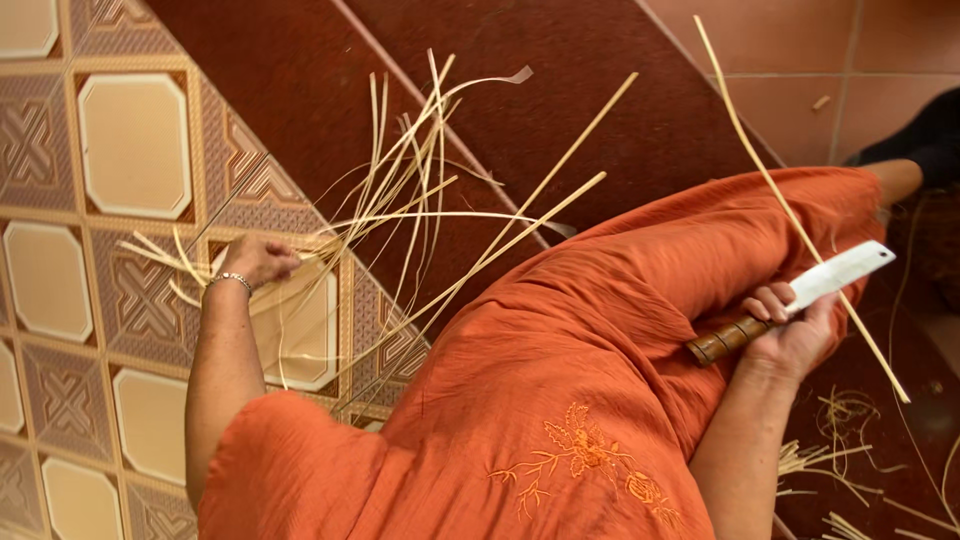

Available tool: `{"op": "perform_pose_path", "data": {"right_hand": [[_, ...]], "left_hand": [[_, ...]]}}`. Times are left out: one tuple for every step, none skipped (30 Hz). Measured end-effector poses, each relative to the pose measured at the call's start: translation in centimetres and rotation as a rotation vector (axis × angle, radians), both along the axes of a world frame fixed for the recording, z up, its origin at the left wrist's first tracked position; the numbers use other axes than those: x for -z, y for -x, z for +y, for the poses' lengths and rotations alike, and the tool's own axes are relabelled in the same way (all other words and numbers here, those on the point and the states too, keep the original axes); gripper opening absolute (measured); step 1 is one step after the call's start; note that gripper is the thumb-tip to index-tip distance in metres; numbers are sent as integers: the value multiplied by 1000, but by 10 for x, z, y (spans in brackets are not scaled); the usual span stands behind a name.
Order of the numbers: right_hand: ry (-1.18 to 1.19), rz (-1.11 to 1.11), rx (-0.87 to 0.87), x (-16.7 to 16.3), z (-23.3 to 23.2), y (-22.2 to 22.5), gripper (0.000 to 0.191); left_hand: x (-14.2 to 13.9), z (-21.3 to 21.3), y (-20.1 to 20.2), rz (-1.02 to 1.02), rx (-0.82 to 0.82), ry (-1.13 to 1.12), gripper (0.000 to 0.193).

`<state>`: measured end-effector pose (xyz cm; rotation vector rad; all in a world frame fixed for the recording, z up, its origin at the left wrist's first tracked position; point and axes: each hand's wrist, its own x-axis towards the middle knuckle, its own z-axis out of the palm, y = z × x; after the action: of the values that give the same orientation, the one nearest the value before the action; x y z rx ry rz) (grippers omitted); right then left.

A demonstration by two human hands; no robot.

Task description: The person sits on a tiled floor and uses a small knife to split long bamboo strips into thinner strands. They repeatedly hold a strip, shave it with the knife, and separate the resulting strands by hand. Finished woven baskets are visible nearby.

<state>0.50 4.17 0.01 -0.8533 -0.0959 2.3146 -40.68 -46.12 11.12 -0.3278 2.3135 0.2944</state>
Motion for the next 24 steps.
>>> {"op": "perform_pose_path", "data": {"right_hand": [[2,-1,6,3,1,1,44],[-10,-16,11,5,1,1,45],[-22,-33,20,7,0,1,46],[-35,-49,32,9,0,1,47],[-50,-44,12,11,-1,1,47],[-65,-39,-8,13,-1,1,47],[-81,-34,-26,13,-1,0,48],[-89,-51,-34,16,-1,0,48],[-95,-70,-42,17,0,-1,48],[-101,-90,-51,18,0,-1,48],[-98,-84,-54,18,0,-1,47],[-94,-76,-57,19,-1,-1,47],[-91,-67,-59,19,-1,-1,47],[-98,-69,-58,19,-2,-1,46],[-104,-73,-58,19,-2,0,46],[-112,-77,-57,19,-2,1,45],[-120,-92,-59,19,-2,2,45],[-128,-109,-64,18,-2,3,46],[-137,-124,-71,17,-1,5,46],[-135,-108,-77,16,-1,6,46],[-130,-92,-81,14,-1,8,47],[-122,-79,-88,13,-2,10,48],[-122,-103,-93,11,-3,11,47],[-125,-124,-95,9,-5,12,46]], "left_hand": [[2,-13,-7,-22,-51,43,14],[3,-25,-15,-38,-97,48,13],[5,-36,-23,-55,-141,52,13],[6,-45,-29,-71,-180,55,12],[8,-53,-34,-71,-224,99,12],[9,-61,-39,-71,-267,143,12],[10,-68,-43,-71,-307,185,13],[12,-76,-46,-55,-304,217,13],[12,-85,-50,-41,-301,251,13],[12,-93,-52,-27,-299,286,13],[12,-102,-51,-72,-209,388,15],[11,-110,-51,-114,-118,490,23],[12,-115,-51,-154,-26,590,33],[12,-120,-50,-158,-3,611,35],[12,-123,-49,-163,19,631,38],[13,-123,-45,-168,43,650,41],[12,-121,-40,-173,67,669,45],[10,-117,-36,-181,89,687,49],[5,-111,-31,-188,109,704,54],[4,-98,-21,-134,120,629,36],[8,-78,-10,-46,136,580,26],[10,-56,2,43,68,400,69],[15,-32,5,156,279,313,89],[21,-8,2,233,267,48,103]]}}
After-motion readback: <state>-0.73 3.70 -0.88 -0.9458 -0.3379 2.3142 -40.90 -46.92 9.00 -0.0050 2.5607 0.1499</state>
